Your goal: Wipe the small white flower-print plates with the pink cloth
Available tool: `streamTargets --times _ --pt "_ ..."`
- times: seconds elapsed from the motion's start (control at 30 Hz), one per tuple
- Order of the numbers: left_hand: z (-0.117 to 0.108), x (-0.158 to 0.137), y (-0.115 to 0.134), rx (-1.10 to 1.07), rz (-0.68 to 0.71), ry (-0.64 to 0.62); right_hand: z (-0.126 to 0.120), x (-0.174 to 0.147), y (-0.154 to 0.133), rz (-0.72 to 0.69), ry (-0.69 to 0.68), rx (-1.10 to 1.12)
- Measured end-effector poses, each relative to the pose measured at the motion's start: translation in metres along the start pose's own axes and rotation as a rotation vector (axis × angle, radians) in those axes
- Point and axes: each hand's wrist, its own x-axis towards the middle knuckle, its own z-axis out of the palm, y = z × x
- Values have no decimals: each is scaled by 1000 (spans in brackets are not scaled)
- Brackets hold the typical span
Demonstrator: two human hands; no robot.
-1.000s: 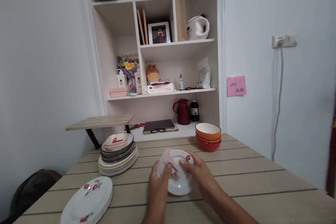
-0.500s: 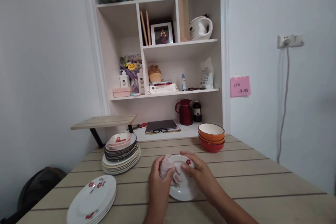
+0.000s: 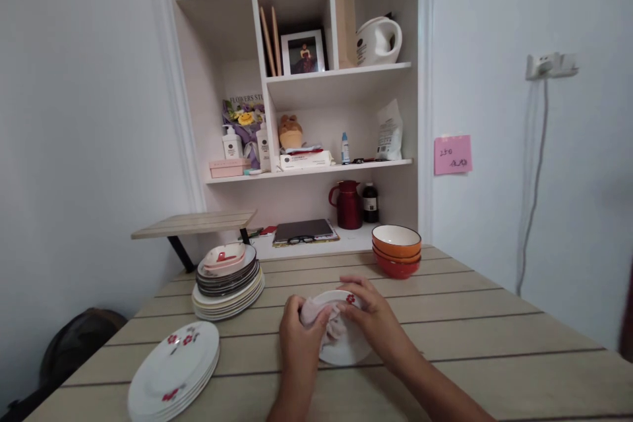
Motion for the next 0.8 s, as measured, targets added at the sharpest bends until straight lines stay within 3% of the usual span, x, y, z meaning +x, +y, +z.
streamTargets --times 0.13,0.27,0.4,0.8 --pt "-1 0 3 -170 -48 -46 -2 -1 0 122 -121 191" --pt "-3 1 4 -239 -97 -186 -2 -2 0 145 -100 270" --pt "-1 1 6 -381 -228 -240 2 -3 -2 199 -68 349" --pt "8 -6 10 -812 -535 -169 15 -6 0 293 122 587"
